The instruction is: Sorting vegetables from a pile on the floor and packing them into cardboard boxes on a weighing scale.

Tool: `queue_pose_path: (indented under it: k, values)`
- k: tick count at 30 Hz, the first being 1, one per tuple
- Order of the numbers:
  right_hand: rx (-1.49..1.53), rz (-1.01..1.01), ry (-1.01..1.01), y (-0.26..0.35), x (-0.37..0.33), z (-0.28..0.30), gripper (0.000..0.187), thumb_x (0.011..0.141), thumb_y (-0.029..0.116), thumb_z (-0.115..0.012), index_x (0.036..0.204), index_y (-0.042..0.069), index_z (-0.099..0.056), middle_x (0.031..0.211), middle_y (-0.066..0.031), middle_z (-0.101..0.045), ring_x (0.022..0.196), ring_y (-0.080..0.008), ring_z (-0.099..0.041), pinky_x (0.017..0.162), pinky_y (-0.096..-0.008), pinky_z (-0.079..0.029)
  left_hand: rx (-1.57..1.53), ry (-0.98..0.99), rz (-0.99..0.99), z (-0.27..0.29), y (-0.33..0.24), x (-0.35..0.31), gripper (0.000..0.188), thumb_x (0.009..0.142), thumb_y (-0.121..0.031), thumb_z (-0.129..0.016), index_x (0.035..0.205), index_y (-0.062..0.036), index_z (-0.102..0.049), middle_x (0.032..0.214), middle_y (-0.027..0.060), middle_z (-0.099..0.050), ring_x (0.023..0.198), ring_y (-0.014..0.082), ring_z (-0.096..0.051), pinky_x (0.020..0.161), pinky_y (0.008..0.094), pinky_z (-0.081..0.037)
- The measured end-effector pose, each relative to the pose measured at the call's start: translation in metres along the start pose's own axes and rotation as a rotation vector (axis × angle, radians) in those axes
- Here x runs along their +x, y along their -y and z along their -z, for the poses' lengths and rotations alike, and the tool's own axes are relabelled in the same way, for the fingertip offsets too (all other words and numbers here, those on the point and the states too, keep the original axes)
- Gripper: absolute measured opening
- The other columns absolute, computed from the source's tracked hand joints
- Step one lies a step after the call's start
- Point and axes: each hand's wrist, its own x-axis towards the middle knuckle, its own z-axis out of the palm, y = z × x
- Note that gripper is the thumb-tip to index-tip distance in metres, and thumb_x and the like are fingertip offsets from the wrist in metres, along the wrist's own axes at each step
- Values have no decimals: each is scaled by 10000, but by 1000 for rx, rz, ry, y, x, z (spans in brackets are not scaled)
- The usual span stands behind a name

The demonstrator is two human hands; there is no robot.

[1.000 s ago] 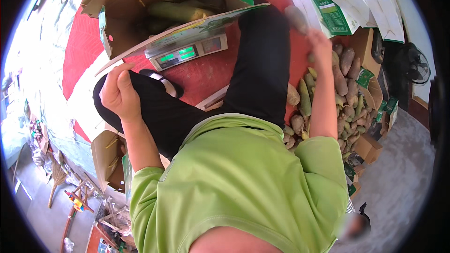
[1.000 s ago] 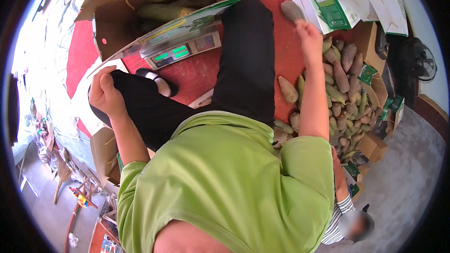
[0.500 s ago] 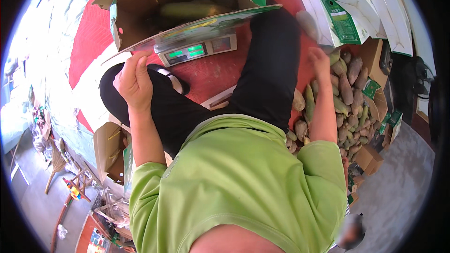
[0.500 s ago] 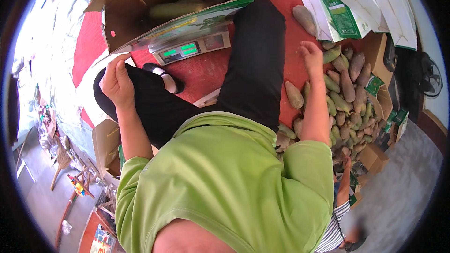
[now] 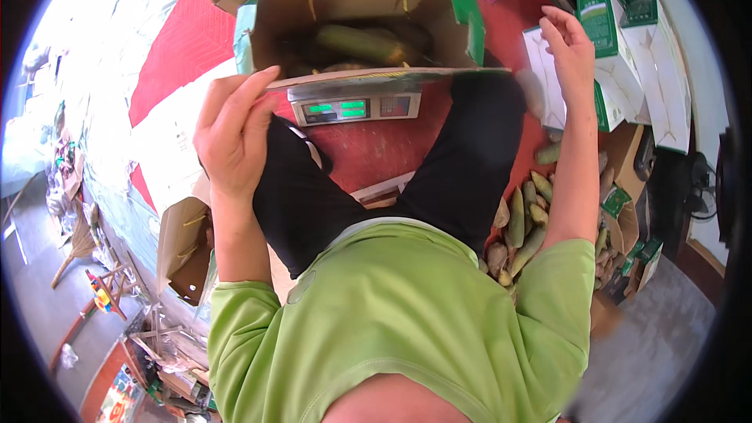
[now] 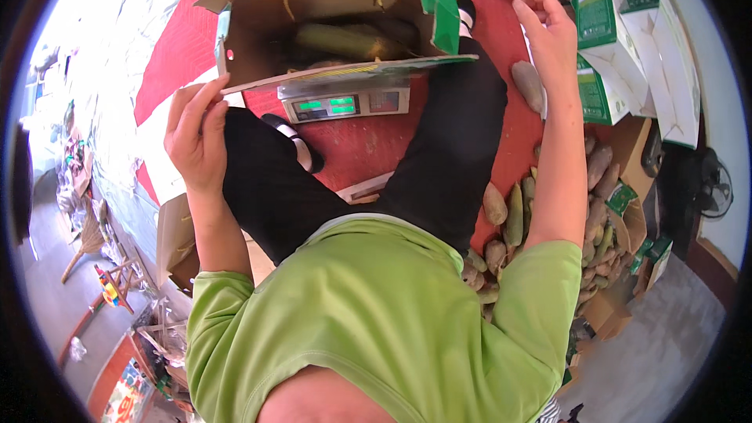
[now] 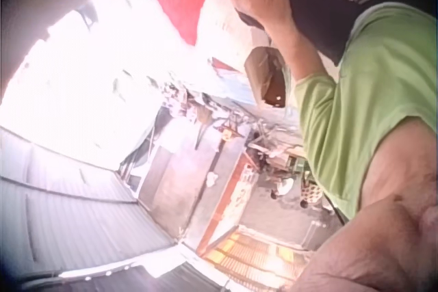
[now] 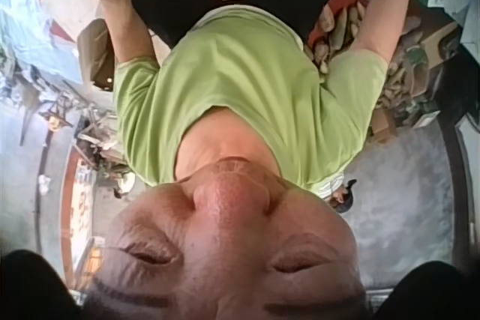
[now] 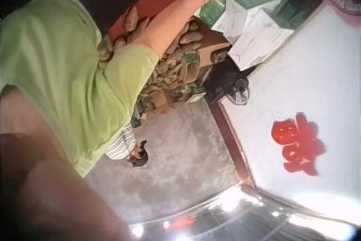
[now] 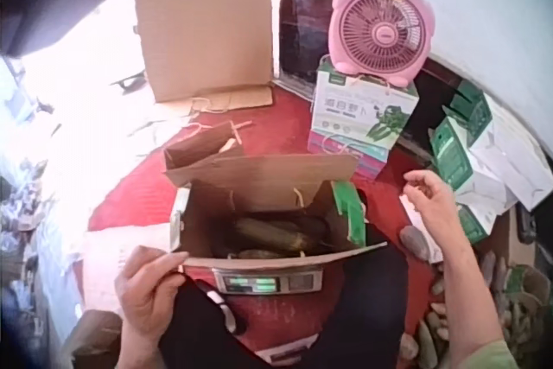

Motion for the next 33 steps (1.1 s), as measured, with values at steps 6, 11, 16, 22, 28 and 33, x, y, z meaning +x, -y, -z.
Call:
queue_pose_path:
  k: [6, 11, 16, 22, 28, 33]
  values:
    - [-77, 184, 25, 22, 34, -35, 277, 837, 169, -678, 1076, 30, -656, 876, -28, -630, 780, -75, -572, 722, -220, -458, 100, 208, -189, -17, -1, 23, 323, 680, -141, -754, 985, -57, -685, 890, 72, -602, 850, 252, -575, 752, 372, -452]
    - [-146, 138, -6, 12, 18, -21, 214, 850, 92, -632, 1046, 6, -633, 780, -19, -618, 686, -119, -564, 657, -238, -470, 149, 296, -161, -37, 12, 20, 297, 717, -166, -726, 992, -64, -682, 920, 82, -611, 899, 289, -577, 827, 411, -439]
    - [-182, -225, -79, -82, -50, 29, 273, 835, 178, -677, 1057, 20, -657, 839, -52, -663, 788, -111, -613, 723, -255, -480, 239, 320, -176, -38, 16, 7, 247, 747, -130, -716, 989, -80, -704, 907, 61, -634, 885, 249, -597, 838, 371, -441]
    - [-446, -465, -166, -202, -212, 67, 223, 814, 174, -673, 1011, 69, -674, 964, -144, -688, 920, -282, -665, 802, -356, -511, 308, 373, -148, -43, 13, 3, 236, 785, -89, -682, 1020, -96, -709, 887, 62, -655, 847, 242, -615, 785, 355, -476]
    - [-431, -889, 58, -275, -390, 14, 139, 828, 152, -594, 766, 42, -653, 715, -148, -663, 679, -297, -663, 655, -408, -522, 322, 355, -191, -52, 13, 3, 209, 821, -80, -672, 1028, -86, -706, 869, 65, -660, 787, 228, -629, 703, 337, -496]
    - [-407, -1072, 132, -320, -505, 13, 69, 805, 135, -614, 803, 85, -662, 715, -106, -647, 564, -206, -621, 553, -337, -506, 330, 388, -175, -71, 13, 2, 187, 838, -89, -668, 1020, -57, -699, 909, 68, -677, 804, 232, -642, 709, 334, -503]
